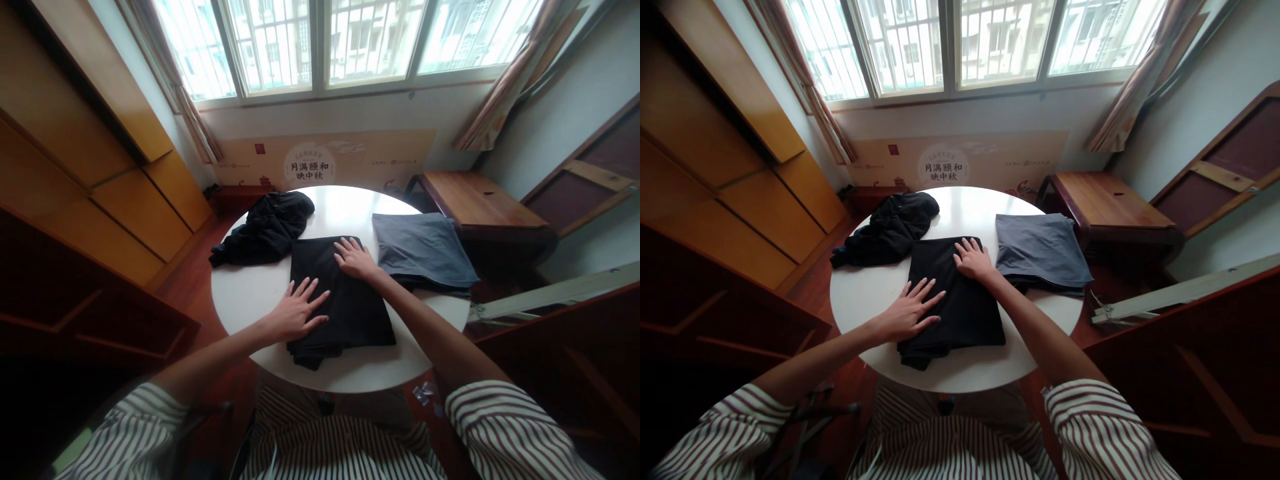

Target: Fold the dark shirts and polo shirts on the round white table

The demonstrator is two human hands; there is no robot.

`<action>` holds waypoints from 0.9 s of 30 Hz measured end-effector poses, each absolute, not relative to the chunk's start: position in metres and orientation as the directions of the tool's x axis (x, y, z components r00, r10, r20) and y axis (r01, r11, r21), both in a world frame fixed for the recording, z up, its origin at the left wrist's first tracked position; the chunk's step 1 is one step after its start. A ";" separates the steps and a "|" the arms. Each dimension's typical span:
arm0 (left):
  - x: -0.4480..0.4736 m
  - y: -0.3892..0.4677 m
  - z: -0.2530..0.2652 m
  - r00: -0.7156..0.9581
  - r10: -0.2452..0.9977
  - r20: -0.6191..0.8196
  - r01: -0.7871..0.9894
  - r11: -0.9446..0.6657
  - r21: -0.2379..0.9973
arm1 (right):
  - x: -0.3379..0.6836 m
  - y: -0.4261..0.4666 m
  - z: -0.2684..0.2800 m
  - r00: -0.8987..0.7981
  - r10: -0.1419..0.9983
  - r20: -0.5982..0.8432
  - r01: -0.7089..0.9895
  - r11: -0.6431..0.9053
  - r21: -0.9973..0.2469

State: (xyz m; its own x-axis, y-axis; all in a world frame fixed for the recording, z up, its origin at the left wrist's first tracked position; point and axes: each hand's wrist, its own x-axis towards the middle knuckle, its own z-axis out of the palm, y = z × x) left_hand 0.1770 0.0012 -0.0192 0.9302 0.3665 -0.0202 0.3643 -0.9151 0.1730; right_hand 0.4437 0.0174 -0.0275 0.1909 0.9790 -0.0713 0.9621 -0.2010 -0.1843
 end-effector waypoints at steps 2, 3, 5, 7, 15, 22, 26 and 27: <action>0.180 -0.014 -0.008 0.959 0.283 0.024 0.272 -0.940 0.204 | 0.448 0.027 -0.018 0.161 0.983 -0.091 0.968 -0.176 -0.181; 0.184 -0.022 -0.003 0.968 0.244 0.049 0.228 -0.947 0.226 | 0.450 0.033 -0.012 0.135 0.987 -0.085 0.971 -0.149 -0.185; 0.201 -0.037 0.008 0.982 0.166 0.095 0.138 -0.959 0.248 | 0.452 0.047 -0.002 0.038 0.998 -0.049 0.975 -0.047 -0.215; 0.224 -0.050 0.012 0.988 0.101 0.118 0.075 -0.976 0.206 | 0.451 0.060 0.004 -0.098 0.995 -0.034 0.962 0.086 -0.260; 0.286 -0.070 -0.011 0.999 0.024 0.033 0.020 -0.993 0.118 | 0.438 0.076 -0.012 -0.214 0.957 -0.194 0.957 0.165 -0.239; 0.295 -0.073 -0.028 0.973 -0.219 0.077 -0.225 -0.971 0.082 | 0.439 0.079 -0.013 -0.211 0.948 -0.237 0.962 0.159 -0.221; 0.299 -0.080 -0.030 0.953 -0.284 0.109 -0.296 -0.948 0.118 | 0.434 0.079 -0.012 -0.190 0.954 -0.233 0.972 0.150 -0.180; 0.297 -0.080 -0.026 0.953 -0.282 0.110 -0.296 -0.944 0.148 | 0.431 0.077 -0.011 -0.178 0.960 -0.218 0.975 0.143 -0.170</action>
